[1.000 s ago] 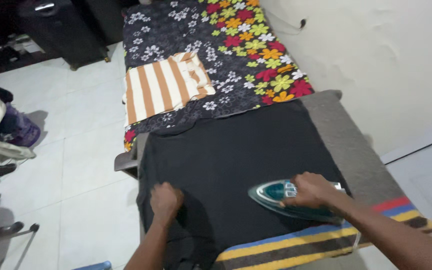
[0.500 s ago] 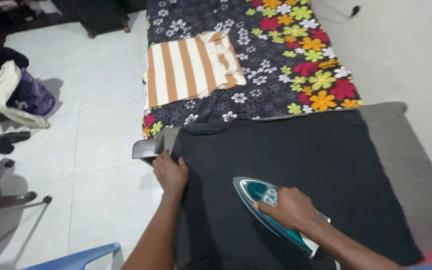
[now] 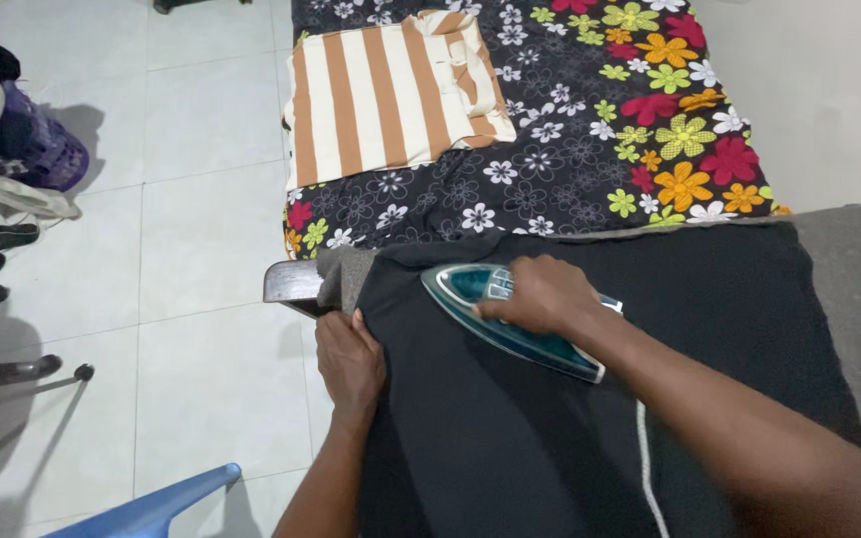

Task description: The person irons a black t-shirt on an ironing board, repeatedly smoothing the fabric with an electric iron. They flip the shirt over several times to iron both sides and adjust the garment between passes. The shirt is then folded and placed on a nearby bed.

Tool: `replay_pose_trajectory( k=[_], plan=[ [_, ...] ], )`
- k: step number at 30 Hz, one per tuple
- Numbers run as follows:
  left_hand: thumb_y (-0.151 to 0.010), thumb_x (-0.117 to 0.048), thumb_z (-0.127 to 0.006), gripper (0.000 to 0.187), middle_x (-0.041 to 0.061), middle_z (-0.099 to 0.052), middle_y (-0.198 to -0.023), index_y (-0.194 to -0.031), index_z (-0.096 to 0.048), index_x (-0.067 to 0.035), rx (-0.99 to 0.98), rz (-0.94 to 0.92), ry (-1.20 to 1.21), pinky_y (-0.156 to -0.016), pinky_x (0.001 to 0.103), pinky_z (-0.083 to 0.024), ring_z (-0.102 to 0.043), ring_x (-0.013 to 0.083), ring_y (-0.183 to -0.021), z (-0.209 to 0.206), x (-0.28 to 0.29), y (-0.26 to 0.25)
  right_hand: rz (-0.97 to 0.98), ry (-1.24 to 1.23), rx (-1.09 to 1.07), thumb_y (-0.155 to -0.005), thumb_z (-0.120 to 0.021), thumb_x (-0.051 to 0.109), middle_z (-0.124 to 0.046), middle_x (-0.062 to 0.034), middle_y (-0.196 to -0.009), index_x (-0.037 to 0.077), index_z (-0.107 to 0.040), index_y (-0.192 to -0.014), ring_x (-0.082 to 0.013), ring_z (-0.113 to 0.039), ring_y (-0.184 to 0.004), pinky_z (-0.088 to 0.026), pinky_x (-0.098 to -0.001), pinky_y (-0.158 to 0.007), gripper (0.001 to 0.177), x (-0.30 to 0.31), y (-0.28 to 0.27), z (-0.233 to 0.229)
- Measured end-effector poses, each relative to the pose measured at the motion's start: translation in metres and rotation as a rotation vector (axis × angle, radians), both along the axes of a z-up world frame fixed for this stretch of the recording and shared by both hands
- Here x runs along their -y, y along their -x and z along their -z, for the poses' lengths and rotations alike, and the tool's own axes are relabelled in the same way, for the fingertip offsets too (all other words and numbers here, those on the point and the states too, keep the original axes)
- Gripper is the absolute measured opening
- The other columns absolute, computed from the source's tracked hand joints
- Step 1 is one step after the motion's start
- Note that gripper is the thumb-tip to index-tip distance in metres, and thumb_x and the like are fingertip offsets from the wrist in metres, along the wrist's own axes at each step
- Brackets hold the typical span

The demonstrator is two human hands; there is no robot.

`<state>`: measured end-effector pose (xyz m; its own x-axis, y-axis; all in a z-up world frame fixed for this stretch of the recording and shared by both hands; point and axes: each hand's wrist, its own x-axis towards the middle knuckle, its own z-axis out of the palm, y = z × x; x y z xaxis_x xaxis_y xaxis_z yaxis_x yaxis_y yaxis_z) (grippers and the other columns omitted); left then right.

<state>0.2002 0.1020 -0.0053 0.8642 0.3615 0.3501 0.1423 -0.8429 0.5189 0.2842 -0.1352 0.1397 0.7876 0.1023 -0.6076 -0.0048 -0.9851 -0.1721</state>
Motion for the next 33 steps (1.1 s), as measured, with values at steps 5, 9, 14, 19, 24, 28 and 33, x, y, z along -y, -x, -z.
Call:
replay_pose_trajectory(
  k=[5,9,14,19,24,28,33],
  plan=[
    [-0.093,-0.045,-0.071,0.046,0.018,-0.056,-0.092,-0.093,-0.051,-0.004,-0.107,-0.017,0.116,-0.072,0.053,-0.049,-0.061,0.0417,-0.085,-0.007,0.001,0.002,0.108,-0.117,-0.128,-0.081,-0.072,0.058,-0.079,-0.0159,-0.089,0.005,-0.078,-0.095,-0.0274,-0.082,-0.077,-0.063,-0.0397,-0.077,0.055,-0.018,0.008,0.000],
    [-0.090,-0.047,-0.073,0.048,0.016,-0.057,-0.092,-0.092,-0.052,-0.004,-0.133,-0.066,0.099,-0.069,0.054,-0.049,-0.061,0.0413,-0.084,-0.008,0.003,-0.002,-0.064,-0.184,-0.103,-0.076,-0.078,0.054,-0.076,-0.0190,-0.094,0.004,-0.078,-0.094,-0.0332,-0.076,-0.090,-0.059,-0.0442,-0.083,0.054,-0.015,0.062,-0.011],
    [-0.091,-0.047,-0.073,0.048,0.016,-0.057,-0.091,-0.090,-0.052,-0.004,-0.121,-0.052,0.077,-0.071,0.054,-0.050,-0.061,0.0410,-0.083,-0.004,0.002,0.000,-0.177,-0.128,-0.242,-0.087,-0.071,0.055,-0.075,-0.0222,-0.089,-0.002,-0.071,-0.104,-0.0345,-0.076,-0.085,-0.060,-0.0458,-0.083,0.060,-0.001,0.112,-0.016],
    [-0.091,-0.047,-0.074,0.048,0.016,-0.058,-0.091,-0.092,-0.054,-0.004,-0.148,-0.073,0.065,-0.072,0.054,-0.050,-0.062,0.0411,-0.083,0.004,0.003,-0.001,0.008,0.022,-0.057,-0.086,-0.065,0.066,-0.075,-0.0159,-0.084,0.002,-0.073,-0.100,-0.0283,-0.076,-0.076,-0.064,-0.0450,-0.074,0.067,0.051,0.083,0.001],
    [-0.093,-0.048,-0.073,0.048,0.017,-0.059,-0.094,-0.094,-0.055,-0.003,-0.126,-0.050,0.052,-0.073,0.053,-0.050,-0.062,0.0407,-0.083,0.008,0.000,0.000,0.481,0.093,0.005,-0.084,-0.069,0.067,-0.079,-0.0150,-0.080,0.004,-0.078,-0.094,-0.0249,-0.078,-0.067,-0.063,-0.0393,-0.067,0.064,0.155,0.024,0.016],
    [-0.093,-0.047,-0.073,0.048,0.017,-0.059,-0.094,-0.094,-0.056,-0.003,-0.133,-0.060,0.048,-0.074,0.052,-0.051,-0.062,0.0403,-0.084,0.013,0.001,-0.001,0.776,0.004,0.057,-0.088,-0.069,0.059,-0.079,-0.0175,-0.079,-0.001,-0.079,-0.092,-0.0264,-0.076,-0.060,-0.063,-0.0380,-0.062,0.061,0.245,0.014,0.018],
    [-0.094,-0.049,-0.073,0.048,0.017,-0.059,-0.094,-0.093,-0.057,-0.003,-0.215,-0.082,0.056,-0.072,0.052,-0.051,-0.063,0.0392,-0.082,0.020,-0.002,0.002,1.048,-0.085,0.096,-0.088,-0.075,0.051,-0.076,-0.0189,-0.076,-0.002,-0.073,-0.091,-0.0258,-0.071,-0.051,-0.058,-0.0345,-0.054,0.054,0.286,0.025,0.021]
  ],
)
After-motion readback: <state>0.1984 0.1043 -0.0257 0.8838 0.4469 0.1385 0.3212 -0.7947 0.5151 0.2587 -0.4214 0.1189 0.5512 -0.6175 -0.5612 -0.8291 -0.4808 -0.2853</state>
